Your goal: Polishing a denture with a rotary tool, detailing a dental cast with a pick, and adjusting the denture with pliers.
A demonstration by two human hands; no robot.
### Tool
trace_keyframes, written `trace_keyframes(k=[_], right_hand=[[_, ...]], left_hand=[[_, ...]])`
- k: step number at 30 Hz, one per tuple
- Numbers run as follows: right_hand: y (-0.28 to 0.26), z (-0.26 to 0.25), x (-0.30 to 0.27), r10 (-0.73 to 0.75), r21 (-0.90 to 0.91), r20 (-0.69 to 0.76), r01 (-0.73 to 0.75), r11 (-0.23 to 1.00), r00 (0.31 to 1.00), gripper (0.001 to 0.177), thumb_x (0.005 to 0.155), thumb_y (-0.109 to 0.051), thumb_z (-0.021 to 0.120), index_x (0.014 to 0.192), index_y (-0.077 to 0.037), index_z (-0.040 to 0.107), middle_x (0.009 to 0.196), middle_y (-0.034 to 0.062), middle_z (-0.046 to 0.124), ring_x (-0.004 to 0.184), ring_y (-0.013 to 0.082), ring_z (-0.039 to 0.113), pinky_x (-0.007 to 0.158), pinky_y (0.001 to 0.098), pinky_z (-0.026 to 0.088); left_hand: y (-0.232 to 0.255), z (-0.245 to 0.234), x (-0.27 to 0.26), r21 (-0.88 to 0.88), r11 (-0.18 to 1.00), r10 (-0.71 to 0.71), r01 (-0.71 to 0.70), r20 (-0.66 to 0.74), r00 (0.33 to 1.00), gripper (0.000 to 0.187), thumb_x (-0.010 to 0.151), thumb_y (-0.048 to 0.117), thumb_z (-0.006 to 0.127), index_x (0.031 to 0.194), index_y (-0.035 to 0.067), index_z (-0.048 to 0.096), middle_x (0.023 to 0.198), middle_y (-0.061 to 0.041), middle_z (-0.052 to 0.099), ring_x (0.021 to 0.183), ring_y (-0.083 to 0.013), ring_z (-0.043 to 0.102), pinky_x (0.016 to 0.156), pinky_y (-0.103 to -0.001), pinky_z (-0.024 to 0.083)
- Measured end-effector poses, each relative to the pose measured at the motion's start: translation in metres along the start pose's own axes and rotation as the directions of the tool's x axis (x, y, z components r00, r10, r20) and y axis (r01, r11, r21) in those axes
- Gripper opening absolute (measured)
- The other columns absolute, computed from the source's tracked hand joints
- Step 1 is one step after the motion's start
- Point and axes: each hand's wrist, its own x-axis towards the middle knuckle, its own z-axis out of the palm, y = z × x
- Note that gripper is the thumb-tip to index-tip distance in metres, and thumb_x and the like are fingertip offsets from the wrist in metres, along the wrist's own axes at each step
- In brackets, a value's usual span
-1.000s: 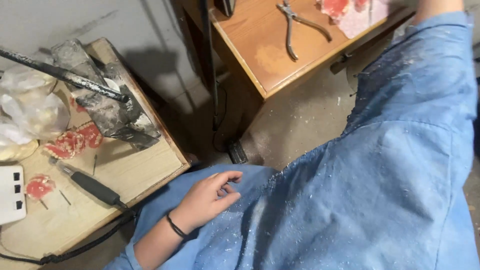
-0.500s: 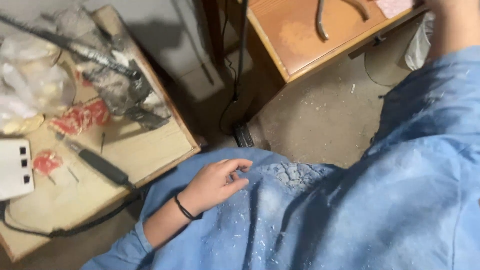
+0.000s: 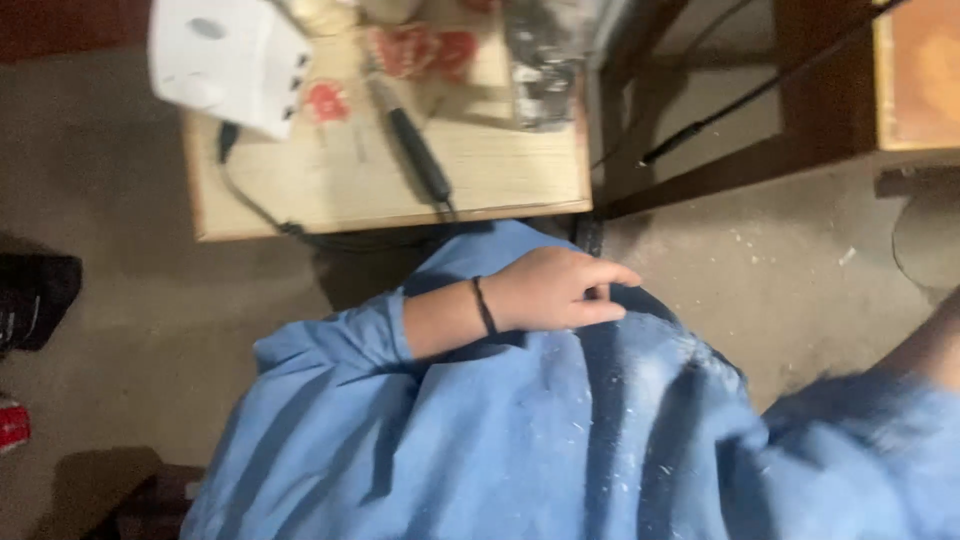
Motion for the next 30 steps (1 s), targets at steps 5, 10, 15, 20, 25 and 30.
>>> trace_keyframes(k=[5,10,15,20,25,30], right_hand=[[-0.099,0.093,-0.045,-0.091,-0.017,-0.046,0.091,0.996,0.995,0.034,0.109,0.023,0.037,0.134,0.006,0.051,0.134,0.0218,0.049,0.069,0.0238,0.052,0.064,0.0335,0.043],[-0.263,0.223,-0.095,0.194,0.193,0.198,-0.233,0.953,0.961,0.056,0.088,0.026,0.039,0.134,0.001,0.058,0.131,0.0171,0.049,0.093,0.0416,0.068,0.072,0.0489,0.06],[-0.346,0.279,-0.119,0.345,0.576,0.415,-0.537,0.617,0.842,0.045,0.098,-0.006,0.046,0.141,0.001,0.053,0.138,0.0161,0.054,0.119,0.0321,0.06,0.1,0.0417,0.051],[-0.364,0.325,-0.154,-0.258,0.66,0.352,-0.043,0.75,0.9,0.064,0.118,-0.026,0.056,0.172,-0.017,0.022,0.181,0.0039,0.008,0.172,0.0419,0.021,0.144,0.058,0.026],[-0.322,0.354,-0.132,-0.751,0.271,0.469,0.734,0.623,0.465,0.077,0.109,-0.06,0.03,0.154,0.001,0.044,0.158,0.0293,0.039,0.147,0.0514,0.038,0.119,0.0694,0.032],[-0.297,0.361,-0.096,-0.476,-0.123,0.491,0.599,0.791,0.73,0.028,0.116,-0.015,0.058,0.123,0.007,0.074,0.116,0.0239,0.064,0.104,0.0427,0.065,0.081,0.0512,0.054]], left_hand=[[-0.028,0.001,-0.016,0.035,0.983,0.178,-0.181,-0.435,0.883,0.023,0.098,0.038,0.068,0.098,0.019,0.081,0.128,-0.002,0.073,0.119,-0.0322,0.069,0.106,-0.046,0.051],[-0.006,0.002,-0.038,0.333,0.874,0.48,-0.354,-0.478,0.736,0.042,0.103,0.042,0.072,0.14,0.024,0.065,0.16,-0.005,0.049,0.153,-0.0363,0.048,0.134,-0.055,0.04],[-0.006,-0.014,-0.06,0.596,0.681,0.701,-0.425,-0.363,0.614,0.062,0.098,0.067,0.039,0.125,0.024,0.074,0.133,-0.007,0.07,0.131,-0.0345,0.063,0.116,-0.062,0.044],[-0.057,-0.028,-0.061,-0.642,0.639,-0.205,-0.425,-0.674,0.71,0.077,0.1,0.051,0.05,0.16,0.004,0.037,0.166,-0.019,0.04,0.156,-0.0284,0.038,0.123,-0.039,0.036],[-0.061,-0.018,-0.117,-0.804,0.109,-0.08,-0.585,-0.593,0.801,0.062,0.114,0.045,0.046,0.156,0.001,0.045,0.158,-0.019,0.051,0.148,-0.027,0.047,0.122,-0.041,0.04],[-0.038,-0.067,-0.195,-0.553,0.443,0.223,-0.705,-0.694,0.685,0.063,0.118,0.052,0.03,0.149,0.007,0.062,0.181,-0.01,0.017,0.173,-0.0261,0.012,0.145,-0.05,0.01]])
